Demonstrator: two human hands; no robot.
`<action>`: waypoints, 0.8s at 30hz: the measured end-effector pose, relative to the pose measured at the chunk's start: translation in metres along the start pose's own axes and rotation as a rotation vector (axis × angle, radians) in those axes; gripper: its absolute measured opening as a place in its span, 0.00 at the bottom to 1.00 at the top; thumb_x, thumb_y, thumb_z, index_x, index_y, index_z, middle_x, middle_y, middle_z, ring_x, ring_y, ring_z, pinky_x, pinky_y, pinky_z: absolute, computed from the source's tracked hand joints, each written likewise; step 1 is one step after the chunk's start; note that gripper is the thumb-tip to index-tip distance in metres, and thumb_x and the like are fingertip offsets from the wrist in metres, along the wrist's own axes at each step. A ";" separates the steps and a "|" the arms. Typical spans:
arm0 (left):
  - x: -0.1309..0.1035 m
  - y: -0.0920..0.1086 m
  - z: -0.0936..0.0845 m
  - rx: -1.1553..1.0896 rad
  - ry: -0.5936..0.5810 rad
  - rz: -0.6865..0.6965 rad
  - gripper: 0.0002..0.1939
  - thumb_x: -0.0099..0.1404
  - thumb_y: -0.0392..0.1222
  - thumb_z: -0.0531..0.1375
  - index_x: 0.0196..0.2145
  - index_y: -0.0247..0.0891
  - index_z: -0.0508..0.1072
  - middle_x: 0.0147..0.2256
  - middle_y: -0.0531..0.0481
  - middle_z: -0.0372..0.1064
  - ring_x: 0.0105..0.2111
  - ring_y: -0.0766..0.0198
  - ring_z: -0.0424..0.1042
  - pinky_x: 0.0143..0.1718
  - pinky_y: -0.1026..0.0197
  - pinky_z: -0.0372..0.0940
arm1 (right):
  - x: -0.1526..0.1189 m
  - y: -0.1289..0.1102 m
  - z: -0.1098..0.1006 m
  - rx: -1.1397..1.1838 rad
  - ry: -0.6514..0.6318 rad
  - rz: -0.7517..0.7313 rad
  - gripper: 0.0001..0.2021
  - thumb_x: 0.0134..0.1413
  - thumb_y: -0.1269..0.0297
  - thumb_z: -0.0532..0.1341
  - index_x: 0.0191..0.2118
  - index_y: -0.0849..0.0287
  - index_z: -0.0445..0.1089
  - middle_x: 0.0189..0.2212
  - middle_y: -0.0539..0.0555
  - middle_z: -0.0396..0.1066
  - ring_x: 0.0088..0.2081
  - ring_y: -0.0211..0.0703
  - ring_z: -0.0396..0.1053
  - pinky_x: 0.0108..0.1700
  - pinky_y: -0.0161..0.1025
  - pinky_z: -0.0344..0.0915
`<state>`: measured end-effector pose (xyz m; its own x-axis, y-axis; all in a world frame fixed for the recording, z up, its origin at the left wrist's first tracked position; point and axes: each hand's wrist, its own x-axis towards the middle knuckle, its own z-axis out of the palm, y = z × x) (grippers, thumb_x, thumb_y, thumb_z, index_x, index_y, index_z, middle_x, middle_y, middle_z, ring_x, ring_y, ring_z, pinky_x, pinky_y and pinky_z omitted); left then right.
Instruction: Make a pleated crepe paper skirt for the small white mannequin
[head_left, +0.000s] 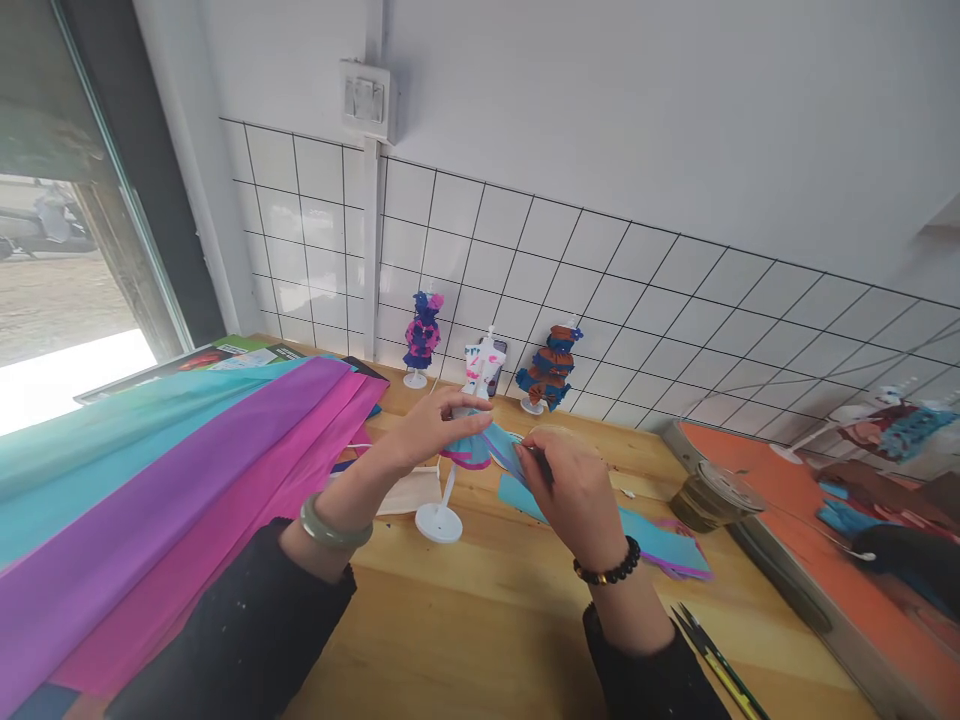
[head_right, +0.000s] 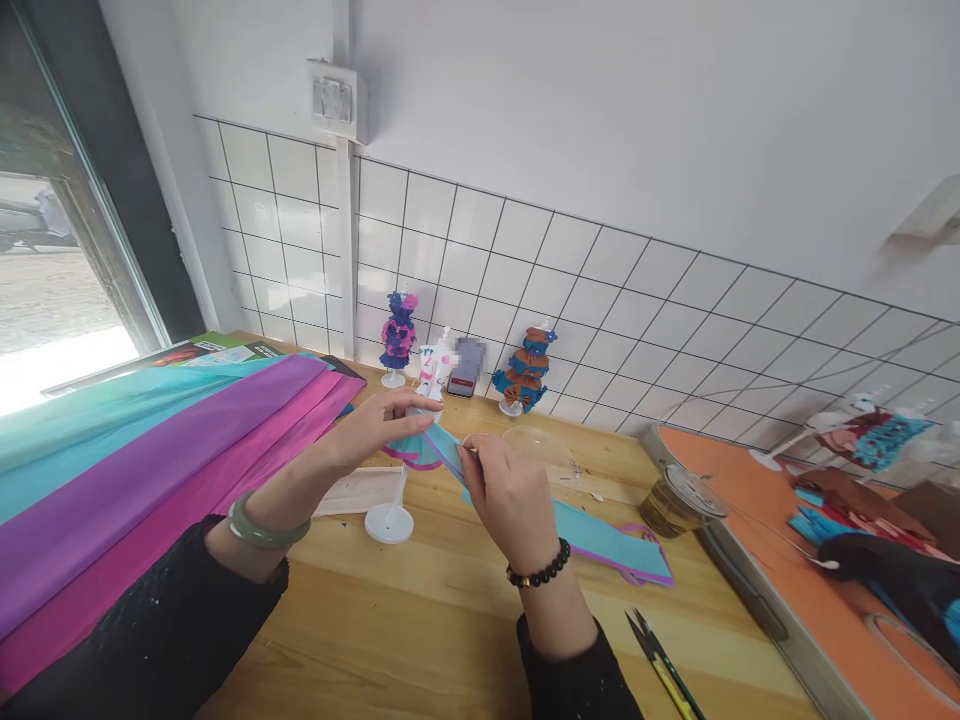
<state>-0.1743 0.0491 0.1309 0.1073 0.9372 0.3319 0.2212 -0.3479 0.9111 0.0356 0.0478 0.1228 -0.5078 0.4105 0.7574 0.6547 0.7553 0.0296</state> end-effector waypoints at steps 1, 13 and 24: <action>-0.001 0.001 0.001 0.024 -0.006 -0.008 0.18 0.55 0.52 0.62 0.42 0.44 0.77 0.35 0.48 0.65 0.34 0.61 0.64 0.30 0.63 0.62 | 0.000 0.000 0.000 0.000 0.008 0.002 0.05 0.62 0.67 0.53 0.35 0.59 0.65 0.27 0.54 0.72 0.28 0.40 0.68 0.33 0.37 0.60; 0.000 -0.004 0.011 0.098 -0.077 0.013 0.07 0.55 0.40 0.57 0.29 0.37 0.74 0.28 0.53 0.62 0.28 0.67 0.62 0.27 0.66 0.58 | -0.002 0.004 0.001 -0.005 0.071 0.109 0.06 0.61 0.66 0.54 0.36 0.60 0.67 0.27 0.53 0.73 0.28 0.40 0.68 0.30 0.37 0.60; 0.004 -0.002 -0.006 0.106 0.161 -0.024 0.11 0.56 0.45 0.58 0.22 0.36 0.71 0.26 0.52 0.62 0.24 0.68 0.61 0.24 0.64 0.58 | -0.005 0.022 0.006 0.204 -0.217 0.309 0.20 0.56 0.55 0.58 0.52 0.58 0.64 0.40 0.57 0.73 0.38 0.47 0.71 0.37 0.41 0.65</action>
<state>-0.1797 0.0540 0.1318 -0.0541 0.9339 0.3533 0.3233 -0.3184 0.8911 0.0492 0.0650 0.1154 -0.4254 0.7146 0.5553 0.6815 0.6567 -0.3229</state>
